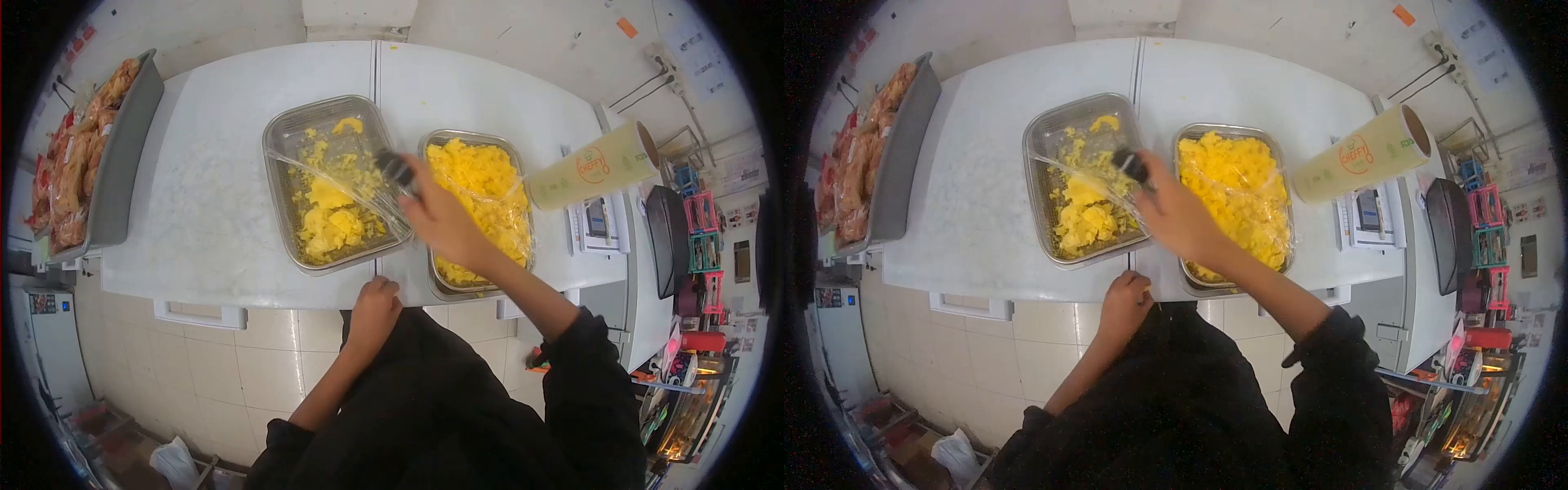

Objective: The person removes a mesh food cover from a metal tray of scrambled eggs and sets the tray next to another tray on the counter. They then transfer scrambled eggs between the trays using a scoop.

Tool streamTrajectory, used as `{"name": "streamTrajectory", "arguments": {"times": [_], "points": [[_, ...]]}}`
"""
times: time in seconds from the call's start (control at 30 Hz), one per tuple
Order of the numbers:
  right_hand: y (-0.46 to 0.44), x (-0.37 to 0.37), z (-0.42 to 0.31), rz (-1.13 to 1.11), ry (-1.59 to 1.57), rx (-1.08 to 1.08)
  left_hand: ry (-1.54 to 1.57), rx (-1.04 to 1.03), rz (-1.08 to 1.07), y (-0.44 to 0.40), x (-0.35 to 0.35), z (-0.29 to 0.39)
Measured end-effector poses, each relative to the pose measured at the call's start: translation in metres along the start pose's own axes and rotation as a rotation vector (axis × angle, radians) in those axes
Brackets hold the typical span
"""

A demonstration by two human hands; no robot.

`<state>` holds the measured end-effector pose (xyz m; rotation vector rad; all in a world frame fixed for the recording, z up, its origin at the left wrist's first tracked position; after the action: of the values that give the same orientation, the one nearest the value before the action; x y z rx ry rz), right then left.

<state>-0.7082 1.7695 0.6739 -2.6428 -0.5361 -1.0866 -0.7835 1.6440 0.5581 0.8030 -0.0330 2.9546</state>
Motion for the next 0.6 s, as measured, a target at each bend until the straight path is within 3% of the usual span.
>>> {"name": "streamTrajectory", "arguments": {"times": [0.03, 0.17, 0.23, 0.37, 0.43, 0.5, 0.53, 0.6], "points": [[0.009, 0.013, 0.012, -0.115, -0.097, -0.208, 0.021, 0.010, -0.016, 0.000, 0.008, 0.006], [0.046, 0.080, 0.060, 0.027, 0.019, -0.289, -0.005, -0.074, 0.268, -0.015, 0.089, 0.040], [0.066, 0.105, 0.068, 0.082, 0.086, -0.296, -0.173, -0.083, 0.379, -0.031, 0.119, 0.043], [0.116, 0.093, 0.088, -0.226, 0.381, -0.536, -0.459, -0.231, 0.457, -0.043, 0.123, 0.080], [0.140, 0.081, 0.082, -0.206, 0.507, -0.441, -0.084, -0.196, 0.209, -0.033, 0.084, 0.075], [0.153, 0.081, 0.076, -0.181, 0.651, -0.489, 0.225, 0.033, -0.104, -0.021, 0.029, 0.045], [0.155, 0.084, 0.074, -0.161, 0.792, -0.520, 0.230, 0.033, -0.113, -0.015, 0.009, 0.029], [0.151, 0.080, 0.081, -0.136, 0.832, -0.533, 0.756, 0.402, -0.416, 0.003, -0.054, -0.011]]}}
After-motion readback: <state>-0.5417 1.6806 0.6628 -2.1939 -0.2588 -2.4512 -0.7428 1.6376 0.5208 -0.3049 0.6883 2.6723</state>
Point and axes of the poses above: each hand's wrist, its own y-axis away from the middle knuckle, its own x-axis out of the back of the hand, z = x × y, the point moved 9 cm from there along -y, towards the middle knuckle, and after that the axes turned 10 degrees about y, right-handed, at the moved point
